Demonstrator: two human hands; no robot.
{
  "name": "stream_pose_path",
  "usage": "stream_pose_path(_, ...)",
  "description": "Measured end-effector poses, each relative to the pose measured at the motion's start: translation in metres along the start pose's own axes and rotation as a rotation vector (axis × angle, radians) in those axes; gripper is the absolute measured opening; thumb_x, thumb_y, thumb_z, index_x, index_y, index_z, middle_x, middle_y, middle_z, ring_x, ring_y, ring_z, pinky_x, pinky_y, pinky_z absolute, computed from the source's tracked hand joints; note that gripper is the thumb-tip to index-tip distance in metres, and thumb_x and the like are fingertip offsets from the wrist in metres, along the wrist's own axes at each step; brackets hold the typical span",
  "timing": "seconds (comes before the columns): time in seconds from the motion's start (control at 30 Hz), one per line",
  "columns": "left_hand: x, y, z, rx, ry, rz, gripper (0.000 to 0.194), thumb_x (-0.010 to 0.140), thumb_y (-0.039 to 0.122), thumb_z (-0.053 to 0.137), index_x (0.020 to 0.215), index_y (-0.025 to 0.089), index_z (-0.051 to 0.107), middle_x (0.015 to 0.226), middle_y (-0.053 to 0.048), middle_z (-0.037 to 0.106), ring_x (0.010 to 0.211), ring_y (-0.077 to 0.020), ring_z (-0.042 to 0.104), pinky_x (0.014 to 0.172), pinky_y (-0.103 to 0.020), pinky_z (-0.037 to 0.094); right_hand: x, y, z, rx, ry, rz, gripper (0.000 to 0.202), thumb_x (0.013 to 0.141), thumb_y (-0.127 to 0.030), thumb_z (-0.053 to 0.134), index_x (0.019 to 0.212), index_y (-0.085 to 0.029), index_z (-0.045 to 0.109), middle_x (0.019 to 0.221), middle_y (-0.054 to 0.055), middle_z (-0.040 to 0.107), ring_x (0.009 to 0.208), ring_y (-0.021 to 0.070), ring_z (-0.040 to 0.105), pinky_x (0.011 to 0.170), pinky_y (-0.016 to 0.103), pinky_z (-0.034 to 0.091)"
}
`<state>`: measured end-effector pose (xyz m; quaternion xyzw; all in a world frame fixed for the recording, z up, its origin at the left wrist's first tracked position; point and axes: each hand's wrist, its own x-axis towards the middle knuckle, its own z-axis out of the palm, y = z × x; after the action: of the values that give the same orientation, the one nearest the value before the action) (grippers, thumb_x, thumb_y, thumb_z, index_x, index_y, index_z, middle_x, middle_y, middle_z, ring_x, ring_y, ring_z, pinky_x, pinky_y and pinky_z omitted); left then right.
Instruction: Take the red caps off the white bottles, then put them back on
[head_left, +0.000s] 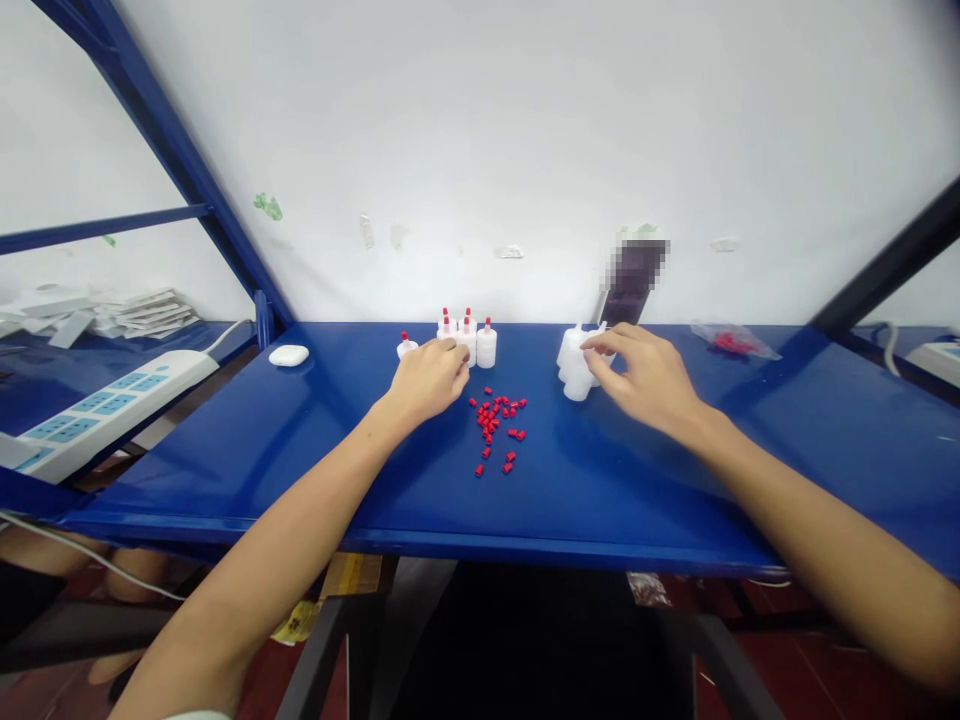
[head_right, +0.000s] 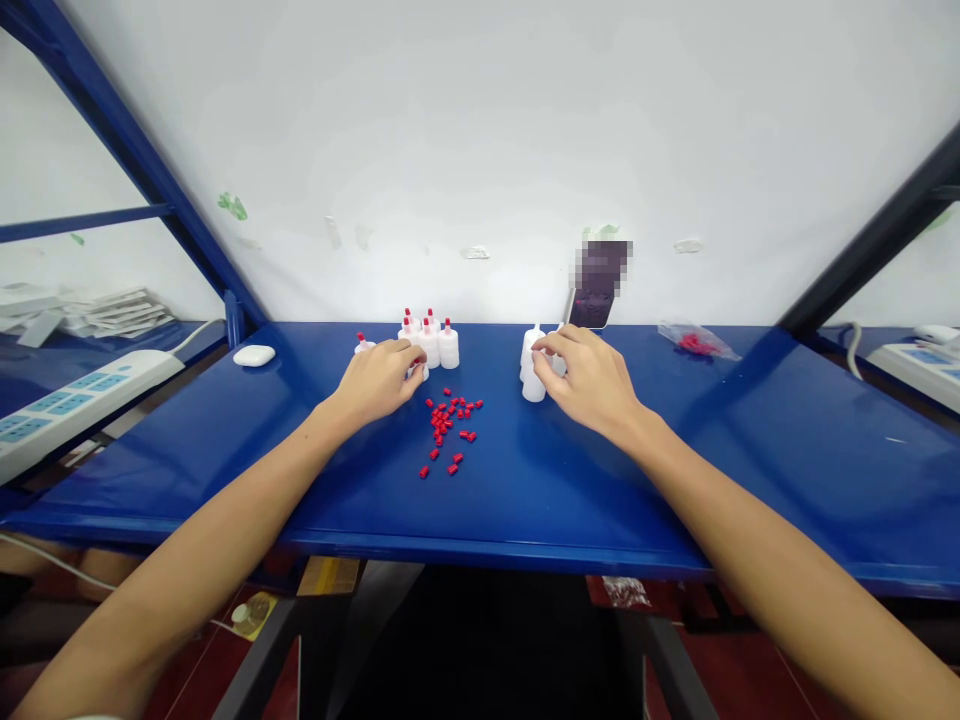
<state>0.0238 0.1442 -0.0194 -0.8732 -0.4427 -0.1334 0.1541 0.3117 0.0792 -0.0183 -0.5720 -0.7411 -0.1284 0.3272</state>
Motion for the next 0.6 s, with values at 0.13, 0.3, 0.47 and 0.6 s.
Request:
stream_pose_path(0.13,0.0,0.004,-0.002,-0.035,0.067,-0.013,0.025,0.097,0.024,0.044,0.097,0.017,0.067,0.094,-0.007,0.069,0.091,-0.0234,0.065,0.063,-0.031,0.04,0.0,0.0,0.0,-0.021,0.015,-0.014,0.016,0.087,-0.028,0.058,0.087,-0.021,0.073,0.089,0.005,0.072,0.084,0.0234,0.067,0.07,0.035,0.048)
stream_pose_path(0.3,0.0,0.007,-0.002,-0.063,0.086,-0.001,0.023,0.096,0.025,0.045,0.096,0.017,0.067,0.094,-0.008,0.07,0.09,-0.0229,0.064,0.06,-0.03,0.037,0.0,0.0,0.001,-0.013,0.032,-0.062,0.013,0.085,-0.028,0.061,0.084,-0.021,0.072,0.086,0.006,0.07,0.082,0.0234,0.067,0.068,0.035,0.049)
stream_pose_path(0.47,0.0,0.009,-0.001,-0.104,0.084,0.009,0.023,0.095,0.024,0.045,0.095,0.017,0.067,0.094,-0.008,0.069,0.087,-0.0216,0.063,0.061,-0.029,0.038,0.0,0.001,-0.001,0.025,0.013,-0.105,0.013,0.086,-0.027,0.059,0.083,-0.022,0.071,0.086,0.006,0.069,0.076,0.0217,0.066,0.066,0.035,0.05)
stream_pose_path(0.6,-0.001,0.011,0.0,-0.122,0.075,0.012,0.023,0.095,0.024,0.046,0.096,0.017,0.068,0.095,-0.008,0.069,0.087,-0.0211,0.063,0.063,-0.029,0.041,-0.001,-0.001,-0.003,-0.011,0.015,-0.113,0.011,0.084,-0.025,0.06,0.085,-0.021,0.071,0.087,0.005,0.07,0.078,0.0218,0.067,0.065,0.034,0.049)
